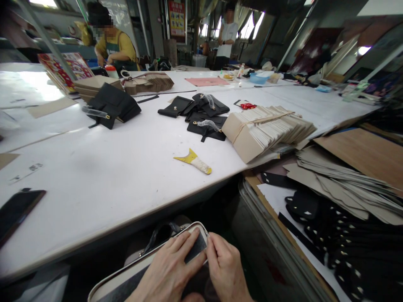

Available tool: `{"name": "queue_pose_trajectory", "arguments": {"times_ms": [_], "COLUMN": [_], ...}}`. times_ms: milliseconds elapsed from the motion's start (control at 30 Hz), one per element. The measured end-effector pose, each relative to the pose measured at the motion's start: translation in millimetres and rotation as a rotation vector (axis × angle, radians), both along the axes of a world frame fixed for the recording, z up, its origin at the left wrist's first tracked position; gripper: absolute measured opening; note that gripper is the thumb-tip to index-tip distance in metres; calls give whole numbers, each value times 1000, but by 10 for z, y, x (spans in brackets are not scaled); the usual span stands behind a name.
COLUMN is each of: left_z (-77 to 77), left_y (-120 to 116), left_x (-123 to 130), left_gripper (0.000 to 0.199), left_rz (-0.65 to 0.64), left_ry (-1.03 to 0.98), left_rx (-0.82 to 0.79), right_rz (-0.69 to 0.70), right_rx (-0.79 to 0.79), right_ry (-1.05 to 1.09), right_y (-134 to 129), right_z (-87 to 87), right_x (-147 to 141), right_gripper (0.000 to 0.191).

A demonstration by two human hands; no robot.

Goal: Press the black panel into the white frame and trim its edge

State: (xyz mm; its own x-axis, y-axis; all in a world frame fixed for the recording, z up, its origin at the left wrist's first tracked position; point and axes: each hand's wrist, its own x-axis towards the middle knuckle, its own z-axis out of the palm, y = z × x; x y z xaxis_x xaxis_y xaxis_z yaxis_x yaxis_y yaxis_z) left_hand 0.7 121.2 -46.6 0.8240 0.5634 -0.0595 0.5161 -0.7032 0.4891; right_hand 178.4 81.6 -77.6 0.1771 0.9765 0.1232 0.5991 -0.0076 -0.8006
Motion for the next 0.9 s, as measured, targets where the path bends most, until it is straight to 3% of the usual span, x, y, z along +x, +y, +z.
{"name": "queue_pose_trajectory", "arguments": {"times_ms": [233,400,567,700,900], "left_z": [174,271,251,264,327], "left_y": [6,21,37,40,58], "left_x": [21,-2,10,36,5], "left_gripper": [72,75,73,71,64], "left_rz": [80,112,135,132,99], "left_ry": [10,18,24,39,25], "left_rx": [-106,-179,-191,-182,-151], "right_rz": [110,-92,-109,-64,100], "right_rx": [-130,-350,-440,-472,-509], "right_ry": [234,805,1149,1302,1318], "right_y": [-16,90,192,166,152], "right_z": [152,129,11,-22,13], "right_x": [39,59,2,-37,28], "right_gripper": [30,42,42,29,35]}}
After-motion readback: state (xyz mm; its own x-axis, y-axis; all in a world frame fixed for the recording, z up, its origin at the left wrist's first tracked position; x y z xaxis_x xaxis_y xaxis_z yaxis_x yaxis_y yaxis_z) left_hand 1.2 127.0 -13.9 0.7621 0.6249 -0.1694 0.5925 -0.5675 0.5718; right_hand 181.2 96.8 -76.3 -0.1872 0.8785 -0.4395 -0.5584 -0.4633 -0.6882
